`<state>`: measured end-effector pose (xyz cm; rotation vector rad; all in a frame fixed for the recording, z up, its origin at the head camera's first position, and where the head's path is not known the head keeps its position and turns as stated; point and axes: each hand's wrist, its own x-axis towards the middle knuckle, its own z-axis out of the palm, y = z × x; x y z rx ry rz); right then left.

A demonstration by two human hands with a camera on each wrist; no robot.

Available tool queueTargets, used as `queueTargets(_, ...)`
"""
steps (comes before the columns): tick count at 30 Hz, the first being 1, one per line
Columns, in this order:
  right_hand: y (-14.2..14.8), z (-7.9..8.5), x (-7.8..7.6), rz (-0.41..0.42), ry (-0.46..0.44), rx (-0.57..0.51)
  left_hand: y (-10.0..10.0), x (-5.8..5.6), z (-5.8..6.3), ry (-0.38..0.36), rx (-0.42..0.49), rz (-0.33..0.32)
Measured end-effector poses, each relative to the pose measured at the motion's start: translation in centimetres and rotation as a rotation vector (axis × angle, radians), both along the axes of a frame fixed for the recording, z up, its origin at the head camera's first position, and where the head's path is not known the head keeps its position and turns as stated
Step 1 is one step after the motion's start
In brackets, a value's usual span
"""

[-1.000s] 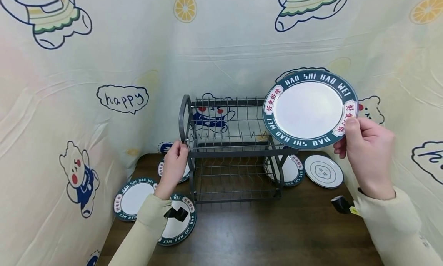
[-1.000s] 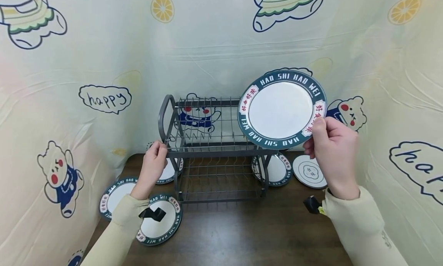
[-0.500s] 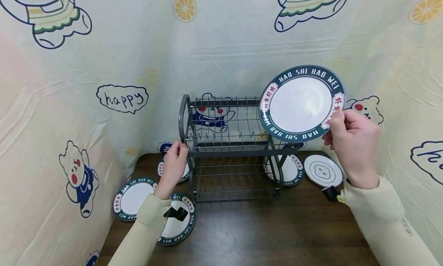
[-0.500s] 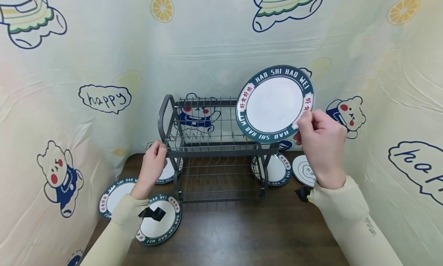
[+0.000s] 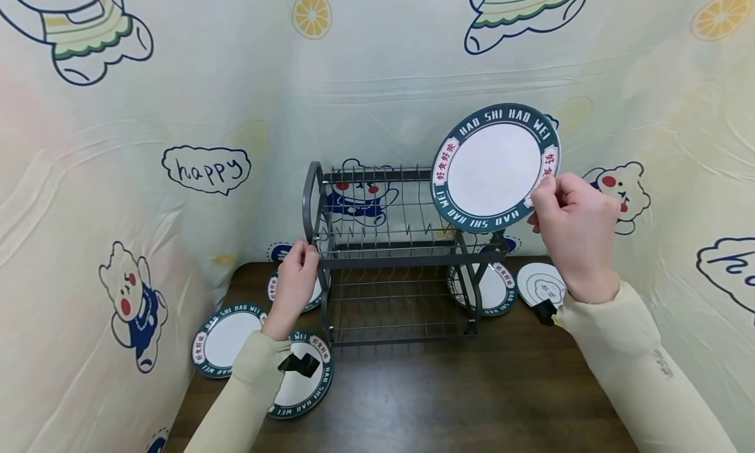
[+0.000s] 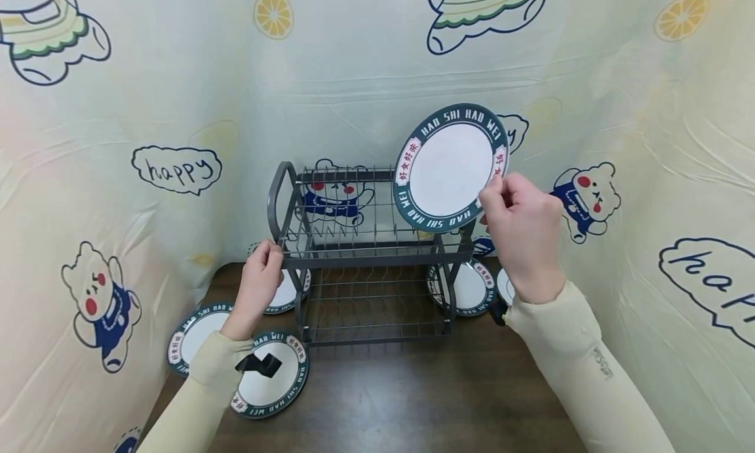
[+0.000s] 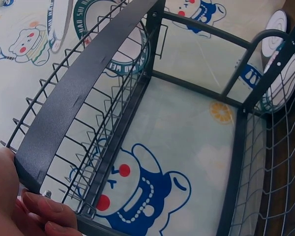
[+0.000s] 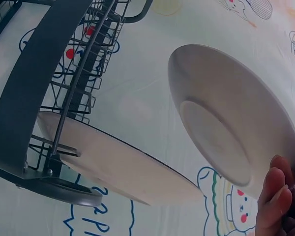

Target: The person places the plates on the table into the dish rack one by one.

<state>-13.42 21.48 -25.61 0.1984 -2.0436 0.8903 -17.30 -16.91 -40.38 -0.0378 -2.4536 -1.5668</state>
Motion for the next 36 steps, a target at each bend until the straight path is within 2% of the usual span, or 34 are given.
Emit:
queueTargets(7, -0.8, -0.3, -0.9, -0.056, 0.095, 0.191, 0.0, 0.0, -0.1, -0.006, 0.004, 0.003)
queueTargets(10, -1.0, -0.5, -1.2, -0.07, 0.116, 0.24, 0.0, 0.0, 0.0, -0.003, 0.011, 0.0)
queueTargets(17, -1.1, -0.7, -2.2, -0.088, 0.136, 0.298, 0.0, 0.0, 0.0, 0.0, 0.013, -0.005)
queueTargets(24, -1.6, -1.0, -3.0, -0.133, 0.209, 0.368, 0.0, 0.0, 0.0, -0.003, 0.012, -0.006)
queueTargets(30, -2.0, -0.7, -3.3, -0.145, 0.184, 0.454, 0.0, 0.0, 0.1, -0.003, 0.013, -0.004)
queueTargets(36, -2.5, -0.8, -3.4, -0.145, 0.158, 0.492, 0.0, 0.1, 0.1, -0.007, 0.013, -0.005)
